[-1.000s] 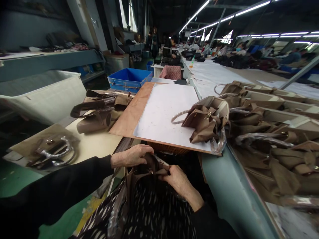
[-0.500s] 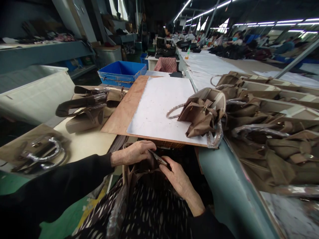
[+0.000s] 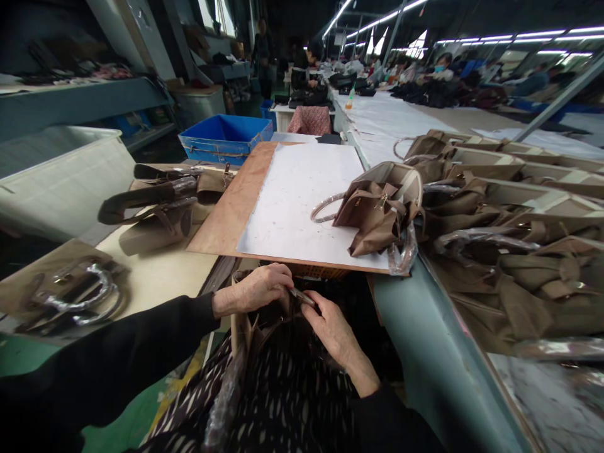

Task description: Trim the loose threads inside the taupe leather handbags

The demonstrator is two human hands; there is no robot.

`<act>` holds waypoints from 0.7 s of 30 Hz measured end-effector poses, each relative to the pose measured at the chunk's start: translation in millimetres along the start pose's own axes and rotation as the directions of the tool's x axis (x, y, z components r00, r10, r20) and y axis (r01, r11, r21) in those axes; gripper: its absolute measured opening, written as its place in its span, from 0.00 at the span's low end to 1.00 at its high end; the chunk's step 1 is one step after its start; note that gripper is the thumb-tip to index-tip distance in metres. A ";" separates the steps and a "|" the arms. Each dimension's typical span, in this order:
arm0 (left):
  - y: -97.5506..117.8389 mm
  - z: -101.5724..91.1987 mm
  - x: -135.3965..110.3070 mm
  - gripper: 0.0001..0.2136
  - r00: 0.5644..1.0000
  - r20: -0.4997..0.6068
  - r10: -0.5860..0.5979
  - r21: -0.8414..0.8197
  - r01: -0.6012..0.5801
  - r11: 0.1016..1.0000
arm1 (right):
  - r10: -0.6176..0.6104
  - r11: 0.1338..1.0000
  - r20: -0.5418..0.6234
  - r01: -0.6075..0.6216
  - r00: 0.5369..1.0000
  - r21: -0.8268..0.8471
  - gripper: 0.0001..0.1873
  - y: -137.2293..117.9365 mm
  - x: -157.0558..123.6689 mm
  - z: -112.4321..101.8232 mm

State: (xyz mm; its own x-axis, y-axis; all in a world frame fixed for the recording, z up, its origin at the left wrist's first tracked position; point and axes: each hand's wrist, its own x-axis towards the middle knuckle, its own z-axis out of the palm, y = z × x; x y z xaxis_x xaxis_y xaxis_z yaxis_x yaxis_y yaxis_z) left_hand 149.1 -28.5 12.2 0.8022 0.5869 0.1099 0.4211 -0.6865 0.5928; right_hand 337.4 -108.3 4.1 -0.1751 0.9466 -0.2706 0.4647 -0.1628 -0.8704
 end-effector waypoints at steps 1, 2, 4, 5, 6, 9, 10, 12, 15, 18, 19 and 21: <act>-0.4 0.6 0.2 0.12 1.000 0.000 -0.003 -0.002 0.003 1.000 | 0.001 1.000 0.002 -0.001 1.000 0.003 0.19 0.4 0.2 0.1; -0.7 1.3 0.6 0.12 1.000 0.001 -0.010 -0.002 0.010 1.000 | 0.001 1.000 0.001 -0.001 1.000 0.006 0.20 0.7 0.3 0.3; -1.2 3.4 1.9 0.11 0.999 -0.003 -0.032 -0.003 0.032 0.999 | 0.003 1.000 -0.001 -0.003 1.000 0.012 0.20 1.1 0.1 0.9; -1.4 4.6 2.7 0.11 0.999 -0.007 -0.048 -0.004 0.048 0.999 | 0.004 1.000 -0.002 -0.004 1.000 0.016 0.20 1.4 -0.1 1.1; -1.5 5.9 3.6 0.11 0.998 -0.012 -0.066 -0.006 0.066 0.998 | 0.006 1.000 -0.003 -0.006 1.000 0.020 0.19 1.7 -0.3 1.2; -1.4 8.9 5.8 0.10 0.995 -0.020 -0.098 -0.004 0.098 0.995 | 0.016 0.999 0.003 -0.016 1.000 0.036 0.19 3.2 -0.9 1.1; -1.4 9.7 6.2 0.10 0.994 -0.022 -0.102 0.002 0.102 0.995 | 0.021 0.999 0.004 -0.021 1.000 0.043 0.19 3.8 -0.9 1.0; -1.7 11.2 6.7 0.08 0.993 -0.036 -0.110 0.025 0.111 0.993 | 0.039 0.998 0.010 -0.040 0.999 0.054 0.20 5.1 -0.7 1.0; -3.5 13.7 7.6 0.08 0.993 -0.055 -0.107 0.048 0.109 0.993 | 0.065 0.996 0.017 -0.066 0.998 0.067 0.20 6.3 0.1 1.3; -5.9 16.6 9.9 0.08 0.992 -0.059 -0.113 0.058 0.117 0.991 | 0.060 0.995 0.013 -0.061 0.998 0.075 0.20 6.7 0.5 1.8; -6.5 17.6 10.8 0.08 0.990 -0.062 -0.129 0.066 0.133 0.989 | 0.053 0.996 0.006 -0.053 0.999 0.077 0.19 6.8 0.6 1.9; -7.0 19.1 12.2 0.08 0.985 -0.068 -0.160 0.080 0.165 0.983 | 0.047 0.996 -0.006 -0.046 0.999 0.081 0.18 7.1 0.7 1.9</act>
State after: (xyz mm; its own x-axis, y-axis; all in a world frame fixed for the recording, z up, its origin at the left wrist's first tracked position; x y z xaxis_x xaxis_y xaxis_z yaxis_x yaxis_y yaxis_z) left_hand 164.0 -24.7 -5.9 0.6939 0.7170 0.0672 0.5803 -0.6120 0.5372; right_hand 338.9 -109.3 -3.0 -0.1476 0.9398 -0.3083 0.4008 -0.2282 -0.8873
